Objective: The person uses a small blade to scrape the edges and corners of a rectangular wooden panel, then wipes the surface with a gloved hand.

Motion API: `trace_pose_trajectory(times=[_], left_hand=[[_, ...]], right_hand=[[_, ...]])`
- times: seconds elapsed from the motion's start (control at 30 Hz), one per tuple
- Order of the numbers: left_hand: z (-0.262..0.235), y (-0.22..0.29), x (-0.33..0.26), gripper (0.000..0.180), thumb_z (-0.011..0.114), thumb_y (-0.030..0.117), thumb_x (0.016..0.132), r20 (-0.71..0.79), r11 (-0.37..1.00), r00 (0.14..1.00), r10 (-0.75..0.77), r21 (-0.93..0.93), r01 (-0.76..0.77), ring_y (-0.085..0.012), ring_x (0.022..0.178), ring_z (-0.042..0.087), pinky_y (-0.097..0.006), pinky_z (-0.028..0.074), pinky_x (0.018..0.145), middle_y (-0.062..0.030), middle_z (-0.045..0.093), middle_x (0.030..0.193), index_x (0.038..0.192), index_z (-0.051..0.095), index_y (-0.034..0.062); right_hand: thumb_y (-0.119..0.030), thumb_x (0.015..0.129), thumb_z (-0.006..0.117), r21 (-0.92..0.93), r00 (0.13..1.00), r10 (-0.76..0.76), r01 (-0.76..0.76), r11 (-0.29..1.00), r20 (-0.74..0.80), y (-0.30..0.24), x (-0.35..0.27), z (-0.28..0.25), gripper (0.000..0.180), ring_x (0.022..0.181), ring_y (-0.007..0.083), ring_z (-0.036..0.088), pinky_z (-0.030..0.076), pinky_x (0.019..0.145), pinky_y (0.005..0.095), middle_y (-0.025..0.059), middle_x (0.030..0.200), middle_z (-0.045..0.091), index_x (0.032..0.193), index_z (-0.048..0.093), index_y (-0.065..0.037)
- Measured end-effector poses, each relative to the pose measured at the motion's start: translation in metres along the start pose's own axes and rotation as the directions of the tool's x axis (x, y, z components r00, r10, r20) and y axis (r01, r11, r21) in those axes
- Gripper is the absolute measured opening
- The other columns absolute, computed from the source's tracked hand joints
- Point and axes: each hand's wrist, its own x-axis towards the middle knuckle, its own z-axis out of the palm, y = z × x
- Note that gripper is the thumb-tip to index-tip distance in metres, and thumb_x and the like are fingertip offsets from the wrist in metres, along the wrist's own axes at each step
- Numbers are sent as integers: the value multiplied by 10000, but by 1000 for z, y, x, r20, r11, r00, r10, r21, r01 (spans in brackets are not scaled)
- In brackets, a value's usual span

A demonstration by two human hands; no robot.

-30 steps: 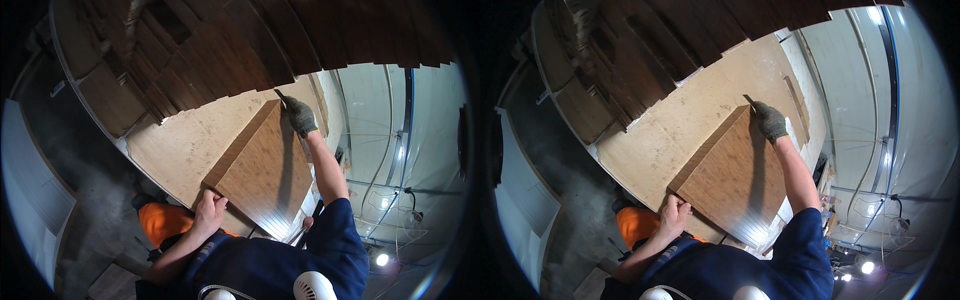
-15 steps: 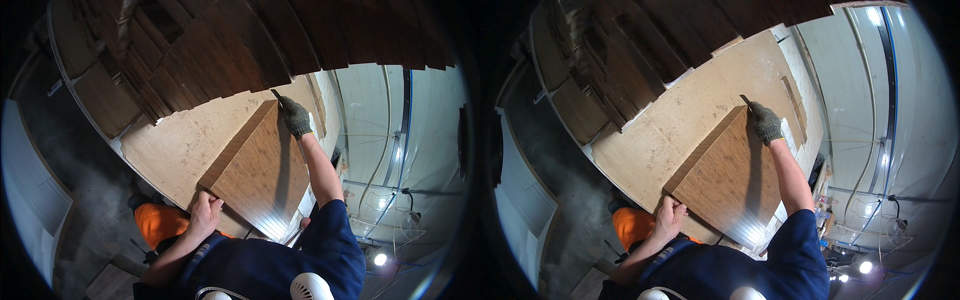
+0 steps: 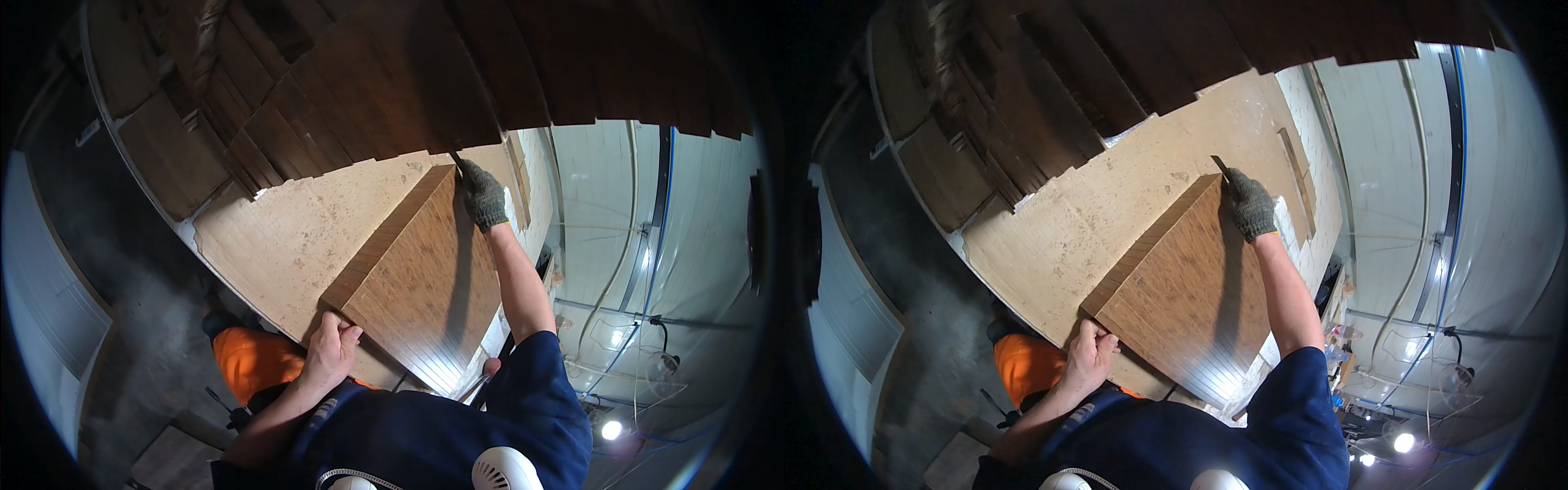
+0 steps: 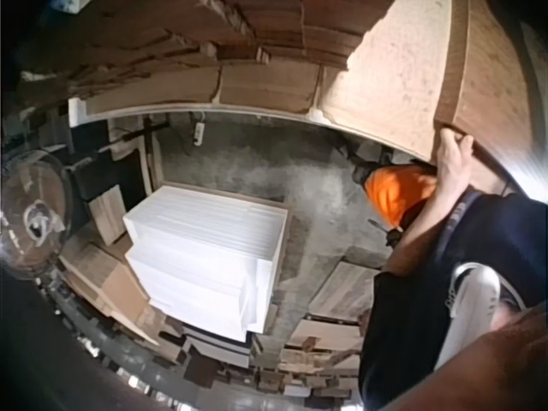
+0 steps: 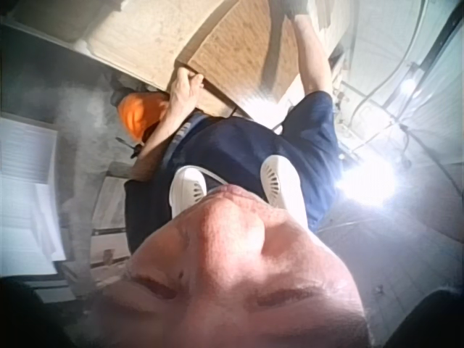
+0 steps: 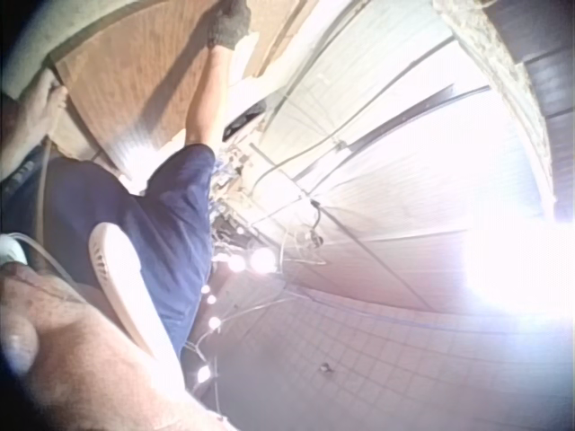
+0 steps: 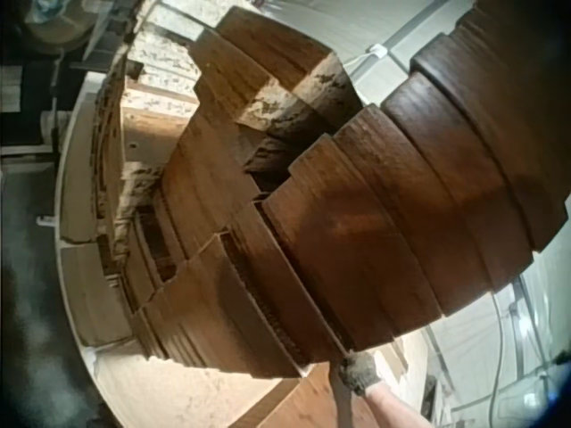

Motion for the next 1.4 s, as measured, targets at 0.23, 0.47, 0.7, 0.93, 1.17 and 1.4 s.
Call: trace_pose_trajectory(times=[0.23,0.47,0.7,0.93,1.17,1.4], left_hand=[[1,-1,0,258,530,197,946,-5,1000,1000,20,16,-20,-218,651,641,-323,556,583,-137,555,763,894,407,-23],[1,0,-1,240,547,179,935,-6,1000,1000,6,-5,-6,-247,666,634,-342,536,597,-144,558,760,891,412,-14],[2,6,0,227,574,162,914,-56,997,997,-59,-56,56,-313,667,608,-375,488,612,-161,571,713,877,425,-4],[1,5,0,216,575,148,910,-17,997,999,-38,-73,37,-335,684,603,-382,485,620,-176,576,741,880,426,-5],[-3,10,1,215,592,110,885,-43,1000,999,-23,16,23,-370,701,593,-404,476,623,-182,577,750,880,409,-2],[-2,8,2,230,596,113,887,-6,999,1000,-18,31,18,-376,718,598,-408,478,637,-192,583,764,883,401,-9]], right_hand=[[-181,845,558,5,1000,-5,5,1000,-20,-3,0,2,322,958,385,584,462,827,451,197,1006,638,1154,594,-94],[-202,837,569,-20,1000,9,-9,1000,0,-16,0,-7,326,864,403,610,481,743,456,222,924,638,1148,587,-105],[-98,767,579,214,717,-663,627,749,216,-129,-57,-44,426,725,298,594,490,637,385,112,781,615,1193,571,-102],[-118,824,569,-252,983,7,41,967,185,-55,-13,-26,379,723,326,629,505,653,418,159,849,652,1203,566,-118],[-187,795,624,248,513,-824,788,563,240,-162,-105,-36,297,807,258,644,523,660,343,108,896,644,1075,589,-93],[-109,750,605,-80,737,-536,615,784,411,-167,-101,-21,397,626,228,607,481,508,282,97,721,584,1139,555,-44]])
